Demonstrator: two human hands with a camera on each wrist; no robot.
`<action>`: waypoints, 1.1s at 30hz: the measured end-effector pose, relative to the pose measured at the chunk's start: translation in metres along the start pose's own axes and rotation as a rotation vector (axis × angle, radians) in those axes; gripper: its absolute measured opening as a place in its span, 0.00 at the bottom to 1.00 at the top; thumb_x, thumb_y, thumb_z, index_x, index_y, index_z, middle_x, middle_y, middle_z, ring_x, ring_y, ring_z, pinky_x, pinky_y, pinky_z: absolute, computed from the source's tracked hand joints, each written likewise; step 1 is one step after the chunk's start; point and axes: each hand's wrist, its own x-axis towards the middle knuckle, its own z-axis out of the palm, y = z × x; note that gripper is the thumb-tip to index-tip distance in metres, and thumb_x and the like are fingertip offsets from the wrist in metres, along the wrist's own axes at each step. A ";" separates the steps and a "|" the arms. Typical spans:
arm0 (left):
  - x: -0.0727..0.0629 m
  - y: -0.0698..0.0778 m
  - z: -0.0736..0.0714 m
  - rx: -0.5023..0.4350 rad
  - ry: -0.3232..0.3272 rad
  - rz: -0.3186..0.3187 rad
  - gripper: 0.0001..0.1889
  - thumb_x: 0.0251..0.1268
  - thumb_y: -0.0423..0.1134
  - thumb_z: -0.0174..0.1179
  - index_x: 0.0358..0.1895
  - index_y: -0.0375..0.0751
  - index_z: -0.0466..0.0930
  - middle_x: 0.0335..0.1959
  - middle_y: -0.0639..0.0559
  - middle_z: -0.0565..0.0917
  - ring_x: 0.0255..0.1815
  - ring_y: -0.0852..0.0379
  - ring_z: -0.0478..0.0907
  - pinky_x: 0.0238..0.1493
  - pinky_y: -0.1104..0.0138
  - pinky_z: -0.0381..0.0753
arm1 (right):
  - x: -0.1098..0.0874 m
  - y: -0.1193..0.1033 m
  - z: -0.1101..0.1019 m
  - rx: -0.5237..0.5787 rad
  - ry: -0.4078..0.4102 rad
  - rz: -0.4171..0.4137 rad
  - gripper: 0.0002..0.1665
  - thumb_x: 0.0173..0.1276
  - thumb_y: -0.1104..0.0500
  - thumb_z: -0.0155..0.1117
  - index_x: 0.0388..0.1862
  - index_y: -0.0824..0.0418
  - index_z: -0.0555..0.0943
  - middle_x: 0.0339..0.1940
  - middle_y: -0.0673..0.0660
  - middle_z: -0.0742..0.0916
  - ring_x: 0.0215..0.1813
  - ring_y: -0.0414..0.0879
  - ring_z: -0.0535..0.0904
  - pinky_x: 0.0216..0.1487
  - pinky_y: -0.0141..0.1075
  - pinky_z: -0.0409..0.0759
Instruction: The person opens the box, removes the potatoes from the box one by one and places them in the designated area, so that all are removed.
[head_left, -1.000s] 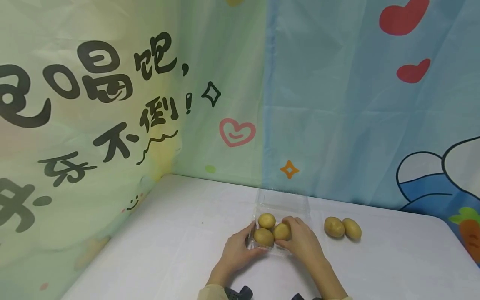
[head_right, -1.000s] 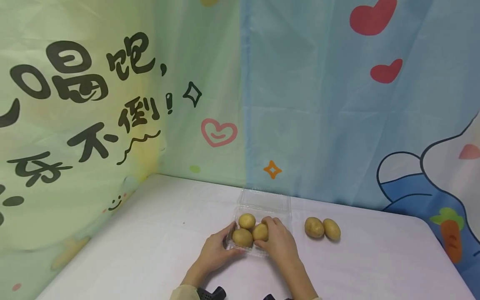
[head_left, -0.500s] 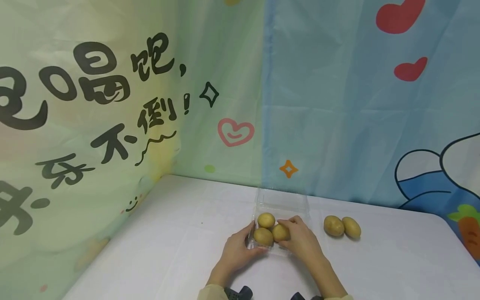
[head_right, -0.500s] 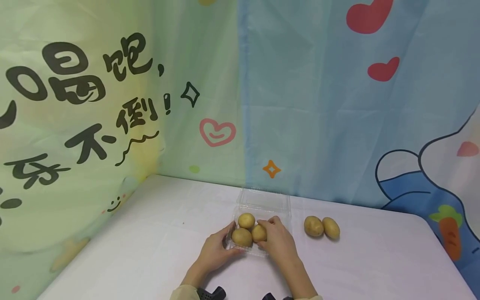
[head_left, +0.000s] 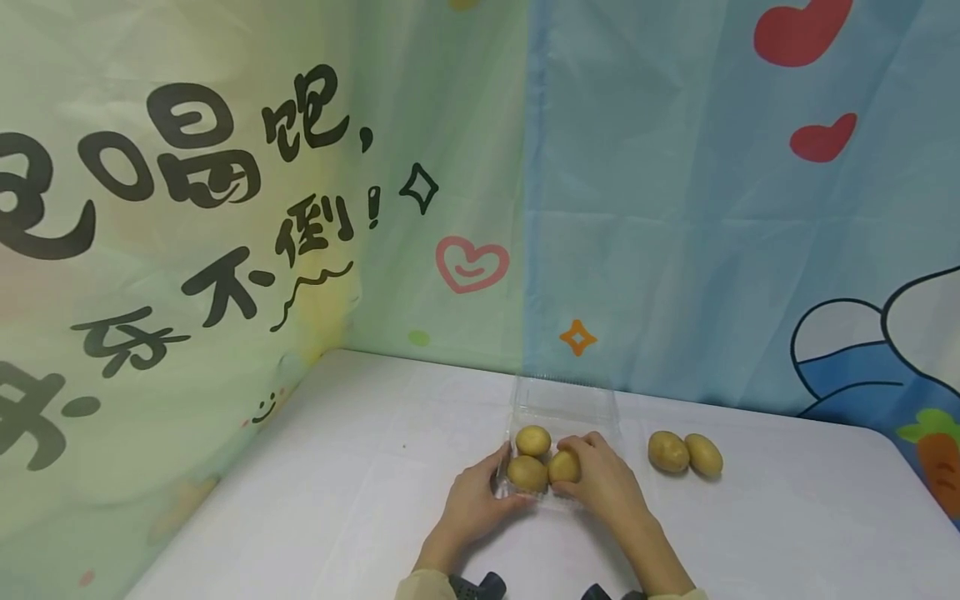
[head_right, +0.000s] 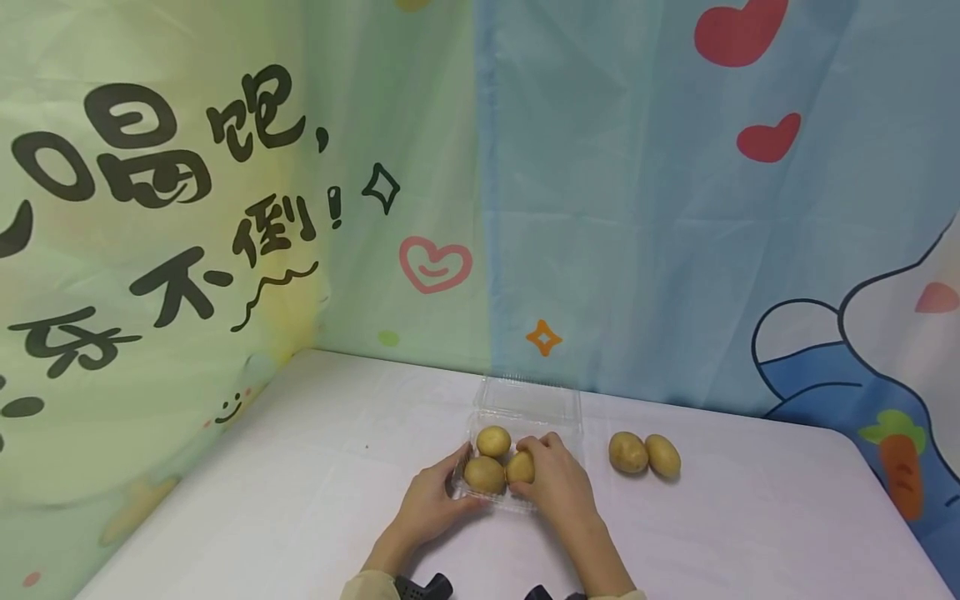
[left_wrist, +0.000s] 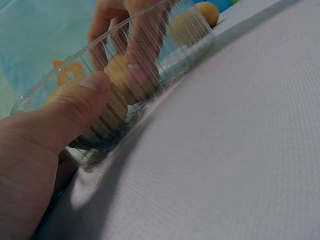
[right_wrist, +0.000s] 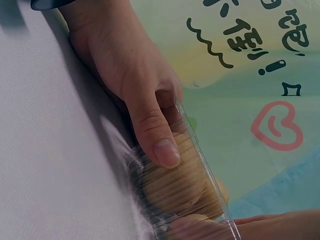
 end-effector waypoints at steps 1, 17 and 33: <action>0.000 0.000 0.000 -0.002 -0.002 -0.001 0.50 0.47 0.70 0.62 0.70 0.42 0.63 0.64 0.45 0.75 0.61 0.46 0.76 0.60 0.56 0.78 | 0.000 0.000 0.000 0.001 -0.003 0.003 0.32 0.44 0.52 0.80 0.50 0.56 0.81 0.45 0.55 0.80 0.46 0.52 0.80 0.48 0.51 0.81; 0.000 0.000 0.002 -0.010 0.005 -0.003 0.50 0.46 0.69 0.63 0.70 0.42 0.64 0.64 0.45 0.75 0.62 0.46 0.76 0.61 0.57 0.78 | 0.000 0.003 0.000 0.021 0.000 0.004 0.38 0.46 0.54 0.79 0.55 0.65 0.75 0.51 0.62 0.83 0.52 0.59 0.80 0.52 0.53 0.80; 0.001 -0.003 0.004 -0.001 0.023 0.030 0.49 0.48 0.69 0.63 0.69 0.40 0.65 0.64 0.45 0.76 0.61 0.47 0.77 0.59 0.59 0.79 | -0.001 0.001 -0.001 -0.014 -0.034 -0.002 0.40 0.50 0.56 0.77 0.61 0.68 0.73 0.58 0.65 0.80 0.58 0.62 0.76 0.57 0.57 0.77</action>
